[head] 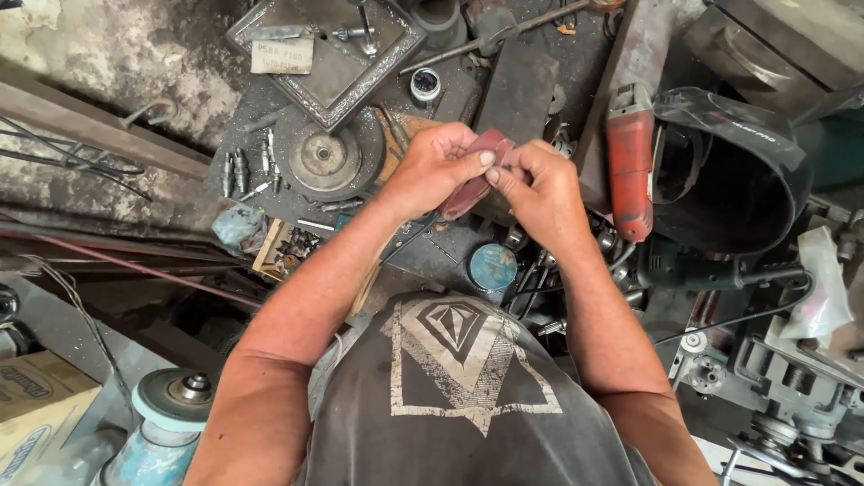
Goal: A person is seen cleaning a small metal component with a cloth, then using a drill press to machine it, and finally finishing the surface with sandpaper at a workshop bench.
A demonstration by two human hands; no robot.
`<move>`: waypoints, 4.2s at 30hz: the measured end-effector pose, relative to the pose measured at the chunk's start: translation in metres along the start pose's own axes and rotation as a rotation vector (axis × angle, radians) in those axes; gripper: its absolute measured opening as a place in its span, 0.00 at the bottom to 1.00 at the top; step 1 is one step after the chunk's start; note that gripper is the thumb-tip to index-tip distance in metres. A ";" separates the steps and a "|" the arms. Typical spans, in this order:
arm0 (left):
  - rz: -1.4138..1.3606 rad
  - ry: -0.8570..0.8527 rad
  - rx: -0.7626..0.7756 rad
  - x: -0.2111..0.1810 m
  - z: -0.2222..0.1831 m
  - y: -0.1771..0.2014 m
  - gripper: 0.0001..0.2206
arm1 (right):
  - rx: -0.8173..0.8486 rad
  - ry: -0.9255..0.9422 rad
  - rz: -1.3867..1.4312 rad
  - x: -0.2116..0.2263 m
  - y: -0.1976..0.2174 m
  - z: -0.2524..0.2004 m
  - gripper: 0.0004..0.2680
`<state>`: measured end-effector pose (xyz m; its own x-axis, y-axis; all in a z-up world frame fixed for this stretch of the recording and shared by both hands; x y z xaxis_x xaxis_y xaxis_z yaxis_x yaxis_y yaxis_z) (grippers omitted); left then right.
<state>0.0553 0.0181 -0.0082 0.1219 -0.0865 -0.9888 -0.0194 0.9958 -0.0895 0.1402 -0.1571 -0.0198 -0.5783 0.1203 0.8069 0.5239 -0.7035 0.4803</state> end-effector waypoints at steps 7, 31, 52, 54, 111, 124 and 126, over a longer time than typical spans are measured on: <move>0.016 0.119 -0.107 0.060 -0.031 -0.005 0.09 | -0.115 -0.081 -0.034 -0.003 -0.021 -0.035 0.08; 0.141 0.125 -0.308 0.026 -0.062 0.022 0.19 | -0.093 -0.041 -0.921 -0.078 0.084 0.068 0.08; 0.371 0.075 -0.420 0.042 -0.110 0.048 0.14 | 0.511 0.061 -0.116 0.007 -0.062 0.082 0.08; 0.369 0.108 -0.424 0.030 -0.116 0.048 0.16 | 0.560 0.047 -0.024 0.021 -0.089 0.066 0.08; -0.048 0.027 -0.479 0.022 0.008 0.162 0.06 | 0.252 -0.232 0.285 -0.021 -0.132 0.148 0.08; -0.209 0.098 -0.575 0.016 0.009 0.150 0.07 | 0.200 -0.131 0.326 -0.010 -0.132 0.158 0.21; -0.211 0.099 -0.579 0.014 0.009 0.149 0.07 | 0.201 -0.148 0.372 0.025 -0.128 0.161 0.21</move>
<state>0.0627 0.1652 -0.0341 0.0897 -0.3098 -0.9466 -0.5431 0.7814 -0.3072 0.1596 0.0485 -0.0061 -0.2391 -0.0057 0.9710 0.7990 -0.5694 0.1934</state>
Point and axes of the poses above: each hand's wrist, its own z-axis towards the middle knuckle, its own y-axis out of the back of the hand, x = y × z, the point moved 7 cm from there along z, towards the middle knuckle, and after that the axes turned 6 degrees about x, right-handed, at the moved point
